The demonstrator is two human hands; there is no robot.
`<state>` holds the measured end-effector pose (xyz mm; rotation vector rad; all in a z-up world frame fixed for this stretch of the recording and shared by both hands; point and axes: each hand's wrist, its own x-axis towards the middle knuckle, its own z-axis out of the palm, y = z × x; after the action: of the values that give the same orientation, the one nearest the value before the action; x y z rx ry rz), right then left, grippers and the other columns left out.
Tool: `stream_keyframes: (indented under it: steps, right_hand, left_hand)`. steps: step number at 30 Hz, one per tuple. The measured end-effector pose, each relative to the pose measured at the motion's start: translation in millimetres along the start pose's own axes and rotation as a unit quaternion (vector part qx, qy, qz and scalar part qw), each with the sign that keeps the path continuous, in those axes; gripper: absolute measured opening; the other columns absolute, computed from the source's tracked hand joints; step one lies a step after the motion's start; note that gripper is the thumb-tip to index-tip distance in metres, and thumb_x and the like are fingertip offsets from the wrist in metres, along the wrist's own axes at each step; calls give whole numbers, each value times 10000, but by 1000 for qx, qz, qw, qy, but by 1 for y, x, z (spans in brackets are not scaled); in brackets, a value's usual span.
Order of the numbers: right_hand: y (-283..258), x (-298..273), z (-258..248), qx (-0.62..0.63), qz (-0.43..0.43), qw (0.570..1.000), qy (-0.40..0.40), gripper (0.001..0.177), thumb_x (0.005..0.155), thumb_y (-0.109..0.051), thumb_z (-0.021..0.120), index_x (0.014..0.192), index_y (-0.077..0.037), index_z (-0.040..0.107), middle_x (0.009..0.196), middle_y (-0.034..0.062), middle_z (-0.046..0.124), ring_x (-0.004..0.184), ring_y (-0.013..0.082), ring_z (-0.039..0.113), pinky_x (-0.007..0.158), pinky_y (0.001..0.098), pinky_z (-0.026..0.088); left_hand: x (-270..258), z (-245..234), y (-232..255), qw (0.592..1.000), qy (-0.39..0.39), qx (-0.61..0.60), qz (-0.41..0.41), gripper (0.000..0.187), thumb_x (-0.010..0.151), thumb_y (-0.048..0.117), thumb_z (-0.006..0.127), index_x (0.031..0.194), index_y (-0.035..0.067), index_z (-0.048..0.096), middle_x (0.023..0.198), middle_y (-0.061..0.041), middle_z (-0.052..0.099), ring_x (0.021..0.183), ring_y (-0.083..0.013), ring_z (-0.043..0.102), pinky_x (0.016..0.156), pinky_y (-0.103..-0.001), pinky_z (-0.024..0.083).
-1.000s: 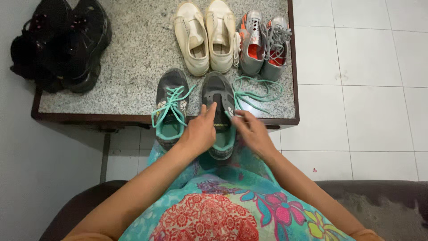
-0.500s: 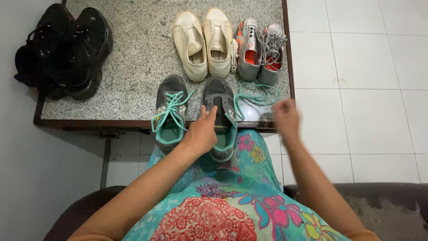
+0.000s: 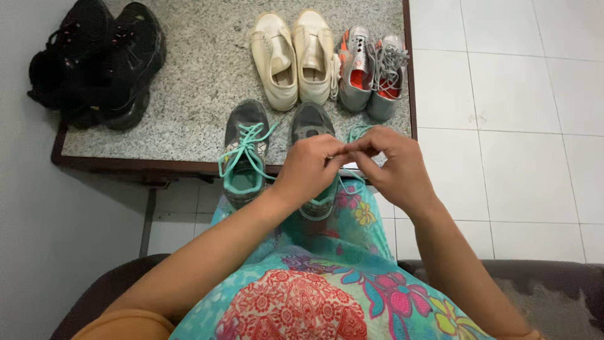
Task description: The person threads a light green shoelace through the eyelets of a pair of grey sneakers and ties the laces. The shoes are placed on a low table with other footwear nearby.
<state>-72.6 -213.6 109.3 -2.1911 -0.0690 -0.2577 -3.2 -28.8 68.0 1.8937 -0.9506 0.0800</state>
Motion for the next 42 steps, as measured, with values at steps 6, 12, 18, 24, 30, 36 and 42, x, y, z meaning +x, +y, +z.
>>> stream_keyframes:
  steps: [6, 12, 18, 24, 30, 36, 42]
  right_hand:
    - [-7, 3, 9, 234, 51, 971, 3, 231, 925, -68, 724, 1138, 22, 713, 1082, 51, 678, 935, 127, 662, 815, 290, 541]
    - [0, 15, -7, 406, 74, 905, 103, 166, 1068, -122, 569, 1069, 27, 643, 892, 103, 725, 845, 208, 758, 871, 387, 635]
    - [20, 18, -80, 255, 56, 942, 209, 175, 1048, -68, 588, 1173, -25, 703, 828, 2, 612, 651, 61, 501, 569, 239, 380]
    - [61, 34, -2, 122, 142, 982, 12, 226, 937, -30, 649, 1130, -59, 762, 915, 33, 782, 781, 62, 666, 669, 231, 513]
    - [101, 46, 42, 51, 192, 979, -32, 137, 896, -95, 740, 1015, -42, 782, 845, 59, 790, 698, 113, 689, 647, 278, 542]
    - [125, 53, 75, 7, 110, 994, 25, 139, 819, -83, 798, 947, -28, 792, 847, 121, 725, 697, 203, 700, 648, 322, 534]
    - [132, 59, 85, 40, 113, 993, 23, 109, 836, -71, 767, 911, -3, 725, 874, 118, 709, 742, 249, 706, 681, 358, 549]
  left_hand:
    - [10, -13, 13, 994, 4, -79, -78, 169, 872, 182, 795, 923, 24, 763, 765, -121, 695, 663, -268, 676, 612, -361, 502]
    - [9, -22, 4, 991, -20, -80, -109, 229, 832, 206, 775, 1015, 69, 768, 868, -103, 726, 748, -276, 713, 691, -364, 544]
    - [11, -43, -60, 979, -77, 104, -155, 195, 868, 232, 732, 994, 97, 794, 993, -156, 731, 965, -349, 681, 847, -443, 523]
    - [21, -8, -98, 949, -194, 169, -180, 276, 788, 229, 746, 1026, 98, 792, 1011, -177, 716, 1005, -373, 672, 914, -457, 520]
    - [34, 9, -117, 939, -186, 212, -196, 331, 690, 245, 848, 956, 63, 775, 985, -194, 689, 985, -393, 653, 884, -465, 515]
    - [31, 17, -123, 947, -158, 188, -207, 187, 750, 248, 833, 817, 84, 774, 912, -160, 696, 946, -365, 672, 844, -474, 531]
    - [38, 22, -128, 946, -168, 189, -203, 162, 747, 239, 834, 787, 83, 811, 801, -179, 728, 825, -371, 701, 788, -474, 549]
